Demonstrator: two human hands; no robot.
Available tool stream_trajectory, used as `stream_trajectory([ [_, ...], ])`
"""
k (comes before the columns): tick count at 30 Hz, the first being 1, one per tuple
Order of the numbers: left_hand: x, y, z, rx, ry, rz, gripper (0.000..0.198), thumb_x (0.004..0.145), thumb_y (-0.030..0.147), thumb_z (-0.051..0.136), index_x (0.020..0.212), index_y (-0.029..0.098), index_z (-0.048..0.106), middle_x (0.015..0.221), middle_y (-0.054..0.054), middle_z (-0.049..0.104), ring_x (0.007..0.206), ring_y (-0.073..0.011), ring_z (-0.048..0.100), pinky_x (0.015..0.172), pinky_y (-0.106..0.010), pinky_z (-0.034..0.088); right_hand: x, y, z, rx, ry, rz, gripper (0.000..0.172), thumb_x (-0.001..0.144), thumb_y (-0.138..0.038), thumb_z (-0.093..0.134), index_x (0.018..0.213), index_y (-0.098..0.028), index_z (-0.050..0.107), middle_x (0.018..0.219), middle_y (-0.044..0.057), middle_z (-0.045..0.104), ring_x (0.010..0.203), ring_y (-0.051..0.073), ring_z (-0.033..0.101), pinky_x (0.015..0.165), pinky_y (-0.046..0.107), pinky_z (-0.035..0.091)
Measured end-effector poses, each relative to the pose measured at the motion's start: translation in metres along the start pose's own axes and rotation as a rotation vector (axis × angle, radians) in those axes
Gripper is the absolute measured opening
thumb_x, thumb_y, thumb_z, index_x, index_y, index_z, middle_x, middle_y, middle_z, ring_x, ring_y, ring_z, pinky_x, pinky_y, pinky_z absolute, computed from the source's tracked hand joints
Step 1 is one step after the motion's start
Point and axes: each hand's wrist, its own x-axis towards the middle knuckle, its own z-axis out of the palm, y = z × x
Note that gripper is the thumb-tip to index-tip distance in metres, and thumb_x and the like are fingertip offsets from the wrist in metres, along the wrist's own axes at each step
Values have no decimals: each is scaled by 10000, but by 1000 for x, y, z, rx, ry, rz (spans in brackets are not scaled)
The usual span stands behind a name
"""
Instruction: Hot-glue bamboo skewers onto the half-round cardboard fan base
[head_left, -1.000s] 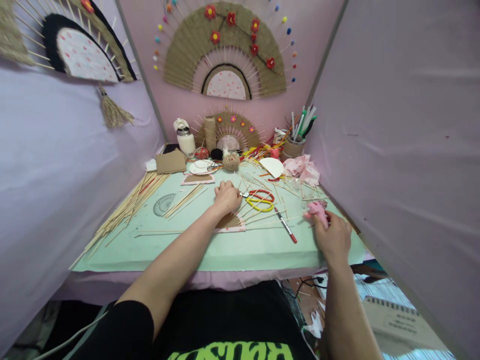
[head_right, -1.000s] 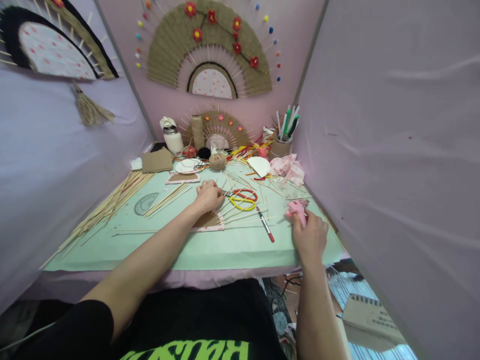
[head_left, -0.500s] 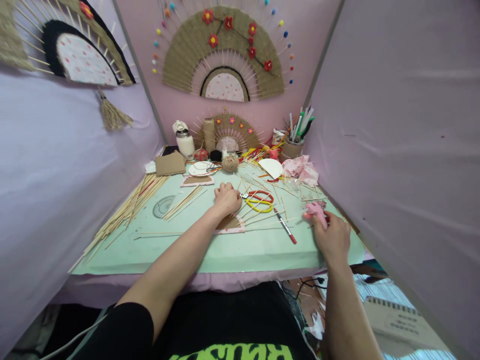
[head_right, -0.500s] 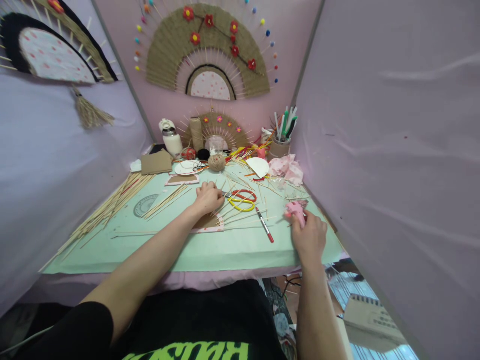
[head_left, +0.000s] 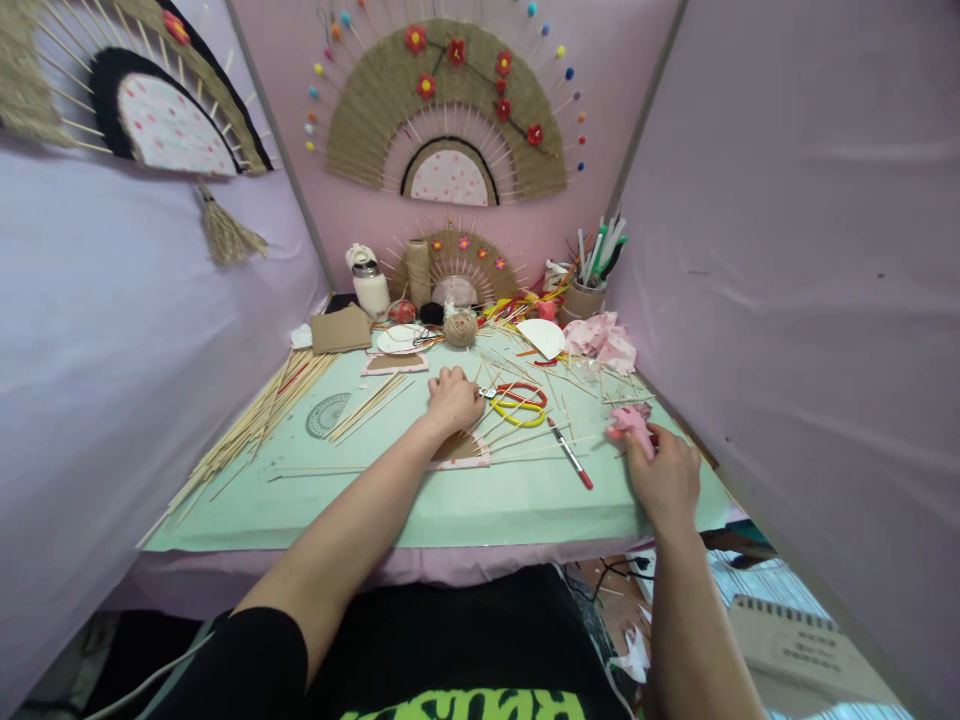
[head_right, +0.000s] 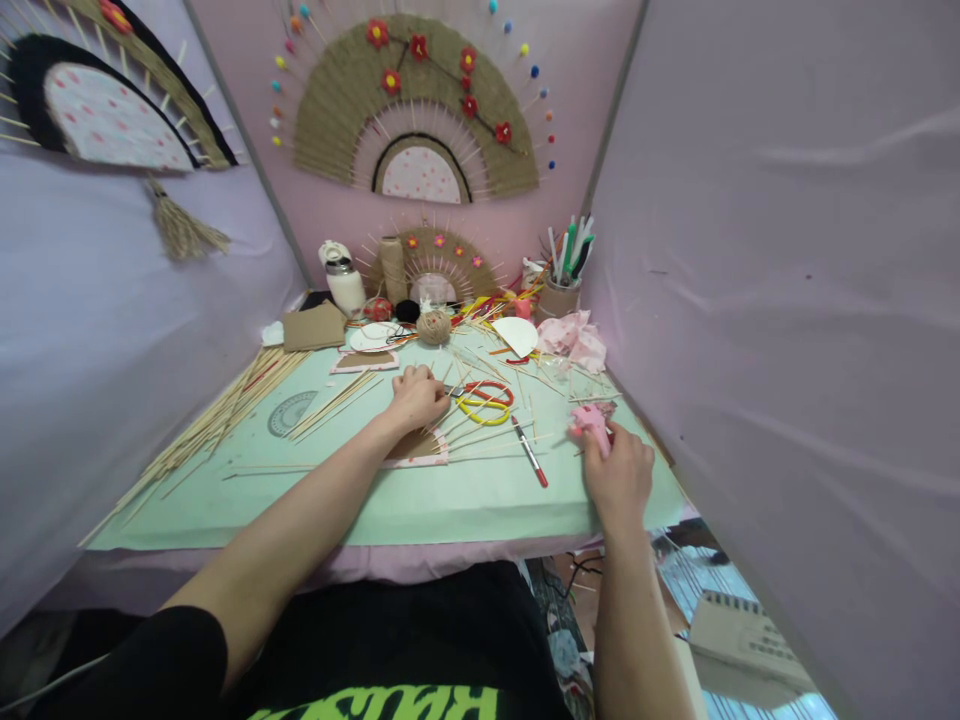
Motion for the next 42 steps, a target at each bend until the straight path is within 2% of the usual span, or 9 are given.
stream_trajectory([
  [14, -1, -2, -2, -27, 43, -7, 273, 903, 352, 516, 872, 207, 745, 1111, -130, 557, 1136, -322, 433, 930, -466, 357, 0, 3, 2, 5, 1, -11, 596, 909, -567, 389, 1109, -80, 669, 939, 204, 651, 910, 321, 529, 898, 466, 378],
  [17, -3, -10, -8, -79, 93, -16, 266, 917, 377, 521, 925, 230, 743, 1142, -119, 558, 1139, -313, 438, 935, -459, 365, -1, 3, 2, 4, 4, -10, 598, 907, -579, 396, 1102, -86, 672, 940, 202, 652, 919, 324, 530, 895, 461, 383],
  [19, -7, -19, -13, -109, 94, 45, 243, 916, 369, 546, 1025, 273, 741, 1181, -100, 562, 1151, -304, 434, 948, -462, 362, -1, 3, 2, 2, 7, -14, 595, 907, -580, 399, 1097, -88, 674, 943, 202, 657, 918, 325, 533, 892, 458, 387],
  [22, -14, -34, -21, -101, 51, 209, 311, 900, 344, 606, 1197, 357, 697, 1349, -64, 517, 1231, -306, 394, 974, -464, 345, -1, 2, 3, -13, 8, -19, 584, 914, -563, 395, 1099, -83, 673, 942, 203, 659, 915, 326, 535, 897, 463, 388],
  [27, -19, -51, -23, -107, -67, 323, 372, 913, 326, 610, 1273, 408, 649, 1555, 15, 412, 1309, -321, 334, 980, -468, 320, -2, 0, 2, -34, -4, 10, 574, 913, -548, 407, 1134, -86, 667, 976, 205, 660, 937, 331, 533, 899, 462, 390],
  [33, -14, -59, -13, -152, -181, 416, 381, 927, 329, 578, 1299, 390, 628, 1515, 23, 500, 1335, -302, 349, 1031, -491, 263, -1, 1, 3, -34, -12, 12, 582, 906, -556, 404, 1117, -87, 676, 953, 207, 657, 920, 335, 528, 890, 466, 390],
  [42, -15, -54, -13, -169, -192, 375, 367, 888, 273, 609, 1225, 399, 683, 1447, 17, 573, 1410, -301, 340, 1070, -503, 244, -2, -2, 2, -14, -9, 43, 606, 895, -581, 401, 1131, -92, 670, 976, 209, 657, 937, 342, 518, 877, 465, 387],
])
